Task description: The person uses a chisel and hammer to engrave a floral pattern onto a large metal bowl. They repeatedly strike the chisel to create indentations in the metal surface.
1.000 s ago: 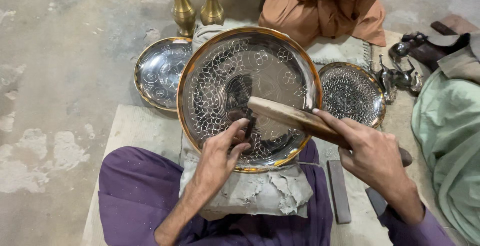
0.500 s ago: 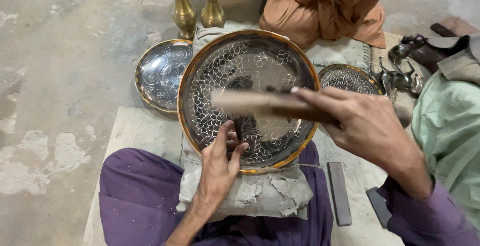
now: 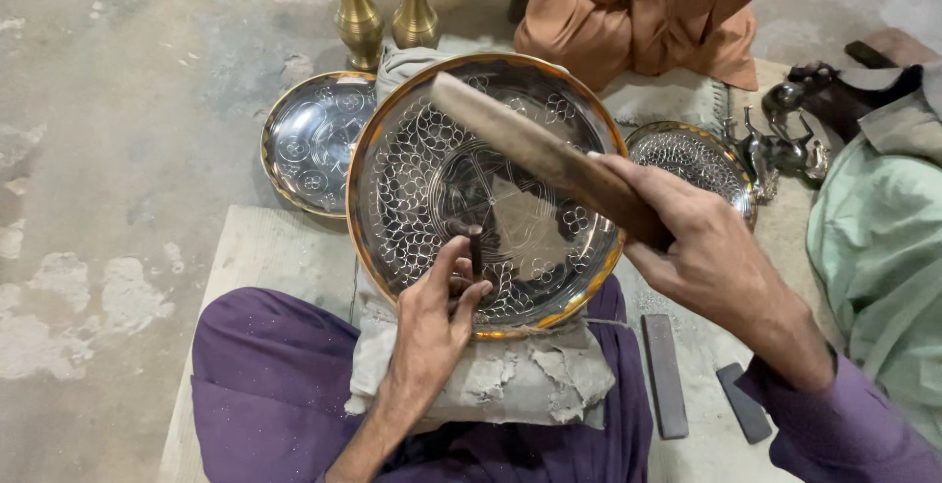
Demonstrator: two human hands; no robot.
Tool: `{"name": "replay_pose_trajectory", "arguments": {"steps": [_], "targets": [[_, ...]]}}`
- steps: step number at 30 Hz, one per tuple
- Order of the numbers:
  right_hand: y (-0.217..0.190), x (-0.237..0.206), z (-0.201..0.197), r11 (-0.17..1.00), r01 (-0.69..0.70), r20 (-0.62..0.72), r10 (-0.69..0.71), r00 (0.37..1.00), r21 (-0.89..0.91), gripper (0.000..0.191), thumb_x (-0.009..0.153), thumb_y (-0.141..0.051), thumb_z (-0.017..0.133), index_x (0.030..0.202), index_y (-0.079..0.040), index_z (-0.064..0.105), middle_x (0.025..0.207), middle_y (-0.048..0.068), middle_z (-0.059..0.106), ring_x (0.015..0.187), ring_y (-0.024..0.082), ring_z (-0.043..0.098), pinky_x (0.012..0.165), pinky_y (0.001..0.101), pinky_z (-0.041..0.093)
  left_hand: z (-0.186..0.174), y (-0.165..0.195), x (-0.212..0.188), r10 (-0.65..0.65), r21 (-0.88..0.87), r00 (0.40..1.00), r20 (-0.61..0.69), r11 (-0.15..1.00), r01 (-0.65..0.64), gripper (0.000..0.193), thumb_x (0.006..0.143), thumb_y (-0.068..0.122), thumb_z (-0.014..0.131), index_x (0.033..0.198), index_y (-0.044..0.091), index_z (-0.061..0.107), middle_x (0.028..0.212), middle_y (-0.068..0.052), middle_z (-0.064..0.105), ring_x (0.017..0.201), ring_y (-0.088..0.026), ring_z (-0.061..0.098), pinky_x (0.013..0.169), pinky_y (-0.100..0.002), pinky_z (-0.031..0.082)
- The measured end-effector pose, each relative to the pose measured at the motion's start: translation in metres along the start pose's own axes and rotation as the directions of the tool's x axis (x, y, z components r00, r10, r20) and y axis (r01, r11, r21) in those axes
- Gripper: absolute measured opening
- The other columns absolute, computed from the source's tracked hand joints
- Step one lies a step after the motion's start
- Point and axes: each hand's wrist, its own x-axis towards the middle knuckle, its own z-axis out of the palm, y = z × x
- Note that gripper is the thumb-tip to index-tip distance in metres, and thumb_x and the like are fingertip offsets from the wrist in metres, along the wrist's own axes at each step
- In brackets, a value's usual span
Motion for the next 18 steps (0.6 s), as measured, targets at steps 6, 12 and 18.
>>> {"name": "replay_pose_trajectory", "arguments": {"steps": [6, 12, 18], "targets": [[0.004, -0.004, 0.003, 0.98, -0.095, -0.019, 0.093, 0.995, -0.174, 0.072, 0.079, -0.008, 0.066, 0.148, -0.025, 0.054, 0.111, 0.007, 0.071, 0.083, 0.028, 0.073, 0.072, 0.0406, 0.06, -0.005, 0.004, 0.006, -0.025, 0.021, 0.998, 0.06, 0.999, 0.024, 0.05, 0.092, 0.0, 0.068, 0.138, 0.008, 0.051, 0.1, -0.013, 0.077, 0.09, -0.022, 0.081, 0.073, -0.034, 0.07], [0.017, -0.027, 0.019, 0.9, -0.196, 0.034, 0.226, 0.973, -0.389, 0.071, 0.082, -0.011, 0.07, 0.147, -0.034, 0.055, 0.098, 0.002, 0.073, 0.077, 0.024, 0.073, 0.067, 0.0397, 0.059, -0.013, 0.01, 0.014, 0.053, 0.081, 0.988, 0.142, 0.995, -0.065, 0.055, 0.085, -0.001, 0.074, 0.137, 0.008, 0.057, 0.095, -0.014, 0.079, 0.087, -0.022, 0.08, 0.077, -0.035, 0.064], [0.035, -0.067, 0.039, 0.858, -0.271, 0.025, 0.313, 0.949, -0.436, 0.072, 0.081, -0.012, 0.075, 0.146, -0.035, 0.055, 0.099, 0.002, 0.074, 0.081, 0.023, 0.074, 0.07, 0.0393, 0.059, -0.019, 0.022, 0.023, 0.023, 0.113, 0.958, 0.285, 0.992, -0.057, 0.052, 0.089, 0.002, 0.07, 0.139, 0.01, 0.058, 0.097, -0.013, 0.078, 0.088, -0.022, 0.079, 0.078, -0.036, 0.063]]}}
